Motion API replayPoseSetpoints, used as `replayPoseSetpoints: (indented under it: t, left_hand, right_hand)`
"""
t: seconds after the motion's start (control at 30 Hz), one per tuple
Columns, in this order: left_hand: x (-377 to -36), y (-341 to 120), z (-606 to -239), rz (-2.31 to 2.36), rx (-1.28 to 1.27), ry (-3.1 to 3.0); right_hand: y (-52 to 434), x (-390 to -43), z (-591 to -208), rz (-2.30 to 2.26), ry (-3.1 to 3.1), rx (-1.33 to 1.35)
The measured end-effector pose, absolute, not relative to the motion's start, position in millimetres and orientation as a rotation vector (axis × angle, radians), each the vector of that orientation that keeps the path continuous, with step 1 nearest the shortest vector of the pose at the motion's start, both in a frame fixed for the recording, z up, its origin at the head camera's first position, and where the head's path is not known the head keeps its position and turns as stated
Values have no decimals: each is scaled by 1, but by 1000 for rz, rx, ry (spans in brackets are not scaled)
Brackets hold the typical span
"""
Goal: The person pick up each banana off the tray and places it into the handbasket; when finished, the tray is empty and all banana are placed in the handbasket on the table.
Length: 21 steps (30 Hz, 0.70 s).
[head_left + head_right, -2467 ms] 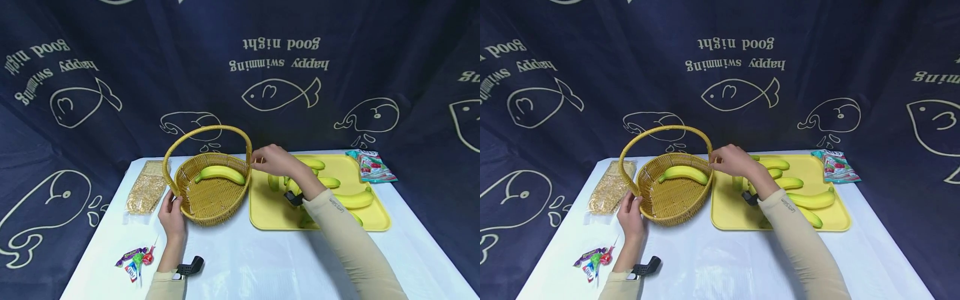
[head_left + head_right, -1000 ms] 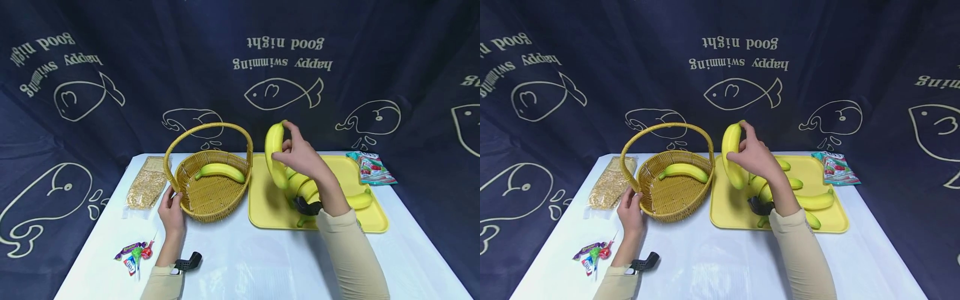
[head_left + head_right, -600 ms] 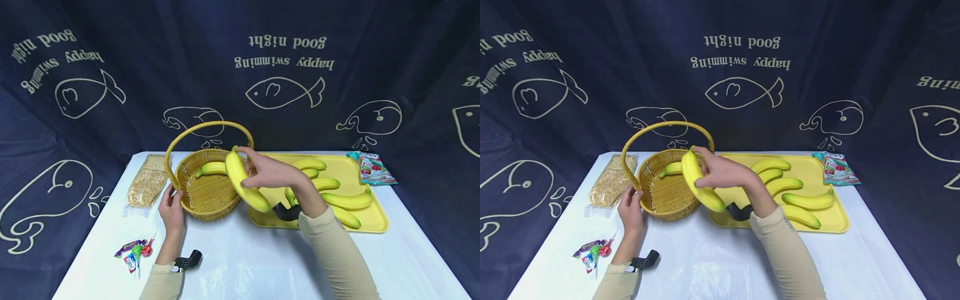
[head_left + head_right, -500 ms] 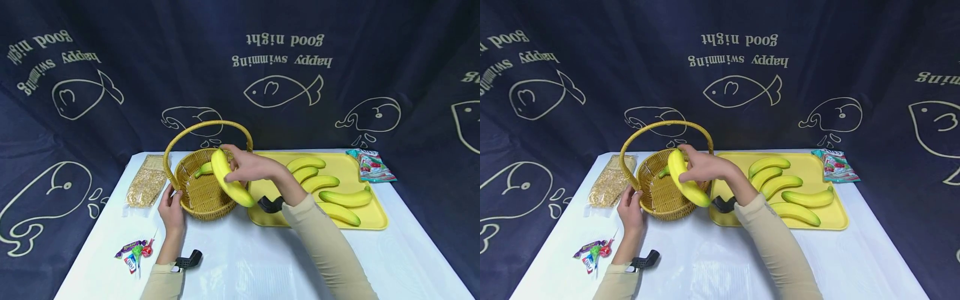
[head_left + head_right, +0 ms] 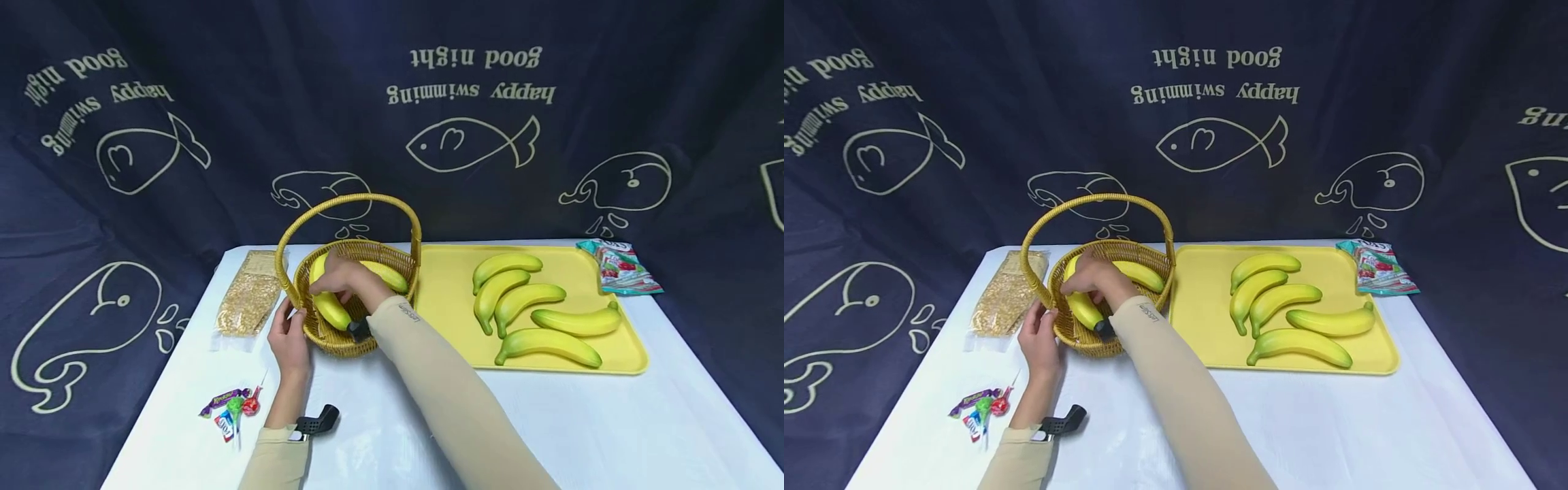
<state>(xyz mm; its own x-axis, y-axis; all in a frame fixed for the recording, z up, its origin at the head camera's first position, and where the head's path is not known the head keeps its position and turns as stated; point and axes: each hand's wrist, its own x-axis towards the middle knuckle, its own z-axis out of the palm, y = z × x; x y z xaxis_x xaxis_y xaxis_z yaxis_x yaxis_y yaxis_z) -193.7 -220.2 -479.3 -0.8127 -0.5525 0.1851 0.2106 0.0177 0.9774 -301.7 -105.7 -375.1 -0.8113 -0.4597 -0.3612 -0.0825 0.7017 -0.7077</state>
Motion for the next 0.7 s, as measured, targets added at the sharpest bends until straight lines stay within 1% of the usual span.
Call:
replayPoseSetpoints:
  t: [0.3, 0.63, 0.7]
  left_hand:
    - [-192, -217, -473, -1855, 335, -1776]
    - [-194, -219, -473, -1862, 348, -1763]
    - [-197, -221, -479, -1867, 353, -1758]
  right_hand:
    - [-123, -304, -399, -932, 2418, -276]
    - [-123, -309, -413, -1005, 2337, -300]
    - [-121, -309, -414, -1031, 2316, -308]
